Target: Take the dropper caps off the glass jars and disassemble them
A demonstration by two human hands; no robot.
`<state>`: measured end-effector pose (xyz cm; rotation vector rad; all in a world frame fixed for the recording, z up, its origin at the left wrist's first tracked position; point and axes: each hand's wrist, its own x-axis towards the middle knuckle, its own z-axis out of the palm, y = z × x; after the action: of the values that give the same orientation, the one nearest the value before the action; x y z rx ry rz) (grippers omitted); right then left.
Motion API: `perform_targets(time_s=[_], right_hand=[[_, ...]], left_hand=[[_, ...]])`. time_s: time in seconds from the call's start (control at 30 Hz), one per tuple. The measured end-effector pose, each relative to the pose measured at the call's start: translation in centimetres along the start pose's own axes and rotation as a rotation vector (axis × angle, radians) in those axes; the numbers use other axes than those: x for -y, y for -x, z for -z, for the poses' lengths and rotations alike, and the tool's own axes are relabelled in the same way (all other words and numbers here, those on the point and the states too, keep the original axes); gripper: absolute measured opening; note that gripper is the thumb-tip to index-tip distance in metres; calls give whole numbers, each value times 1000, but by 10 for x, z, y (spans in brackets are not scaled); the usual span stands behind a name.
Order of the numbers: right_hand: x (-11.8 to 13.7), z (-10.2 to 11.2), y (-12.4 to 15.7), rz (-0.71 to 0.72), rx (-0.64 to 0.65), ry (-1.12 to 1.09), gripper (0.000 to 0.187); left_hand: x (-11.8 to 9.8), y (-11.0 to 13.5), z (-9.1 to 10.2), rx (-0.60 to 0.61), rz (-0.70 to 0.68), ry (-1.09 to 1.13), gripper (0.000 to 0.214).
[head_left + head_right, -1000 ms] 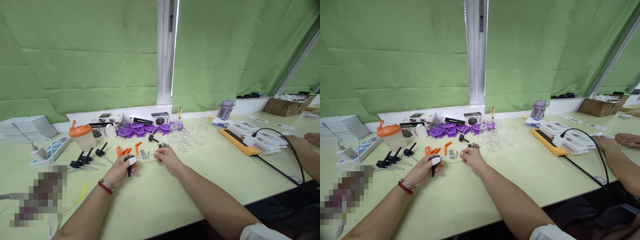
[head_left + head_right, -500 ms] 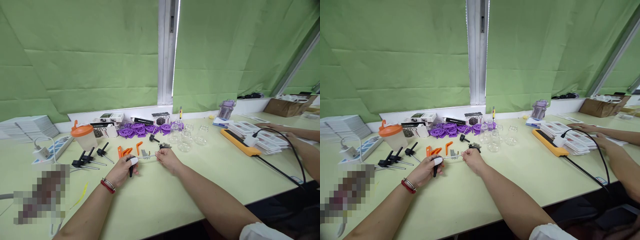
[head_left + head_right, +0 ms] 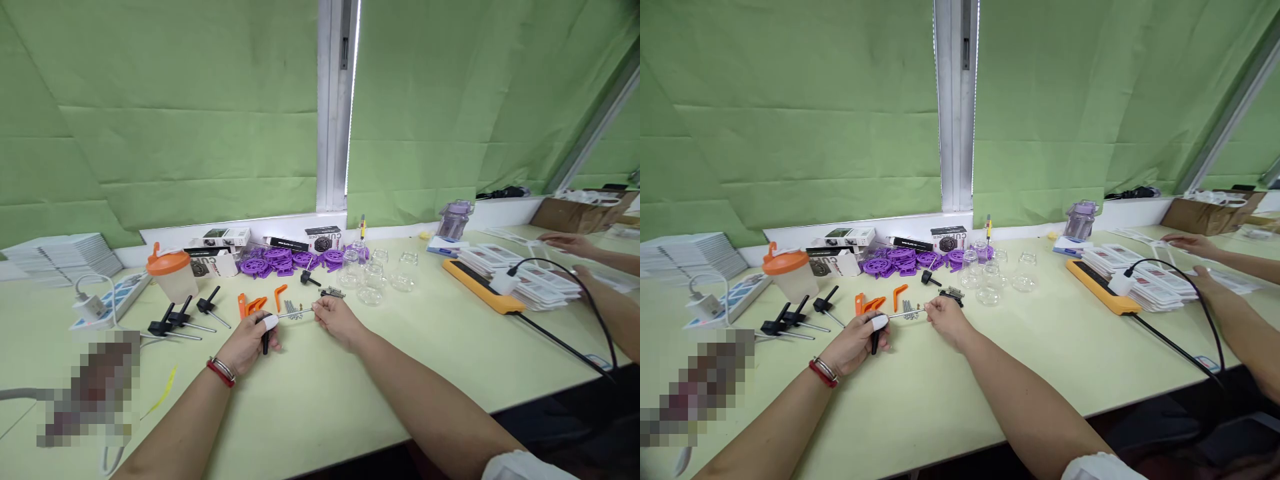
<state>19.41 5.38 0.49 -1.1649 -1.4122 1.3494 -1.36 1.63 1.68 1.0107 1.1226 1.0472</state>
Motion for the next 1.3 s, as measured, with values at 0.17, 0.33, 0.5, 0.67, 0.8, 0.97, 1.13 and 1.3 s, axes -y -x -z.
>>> perform_targets(time_s=[0.17,0.33,0.5,0.67,0.8,0.97,1.13,1.3], right_hand=[[3,1,2,-7,7,-36,13],[-1,1,-1,4,6,15,22],[-2,1,-2,-2,39,27,31],[2,2,0,-5,44,-22,28],[7,2,3,-20,59,-110,19],[9,2,5,-53,56,-102,13],[6,2,2,-88,81,-18,27],[5,3,1,-74,79,-20,17]], left_hand=[[0,0,-2,10,2,16,30],[2,0,-3,8,-4,11,30],[2,0,-2,20,-7,14,29],[-2,1,-2,13,2,6,30],[-2,0,1,7,-6,11,29],[1,-1,2,18,1,6,29],[2,-1,1,22,5,-5,31],[2,-1,1,31,-6,1,31]])
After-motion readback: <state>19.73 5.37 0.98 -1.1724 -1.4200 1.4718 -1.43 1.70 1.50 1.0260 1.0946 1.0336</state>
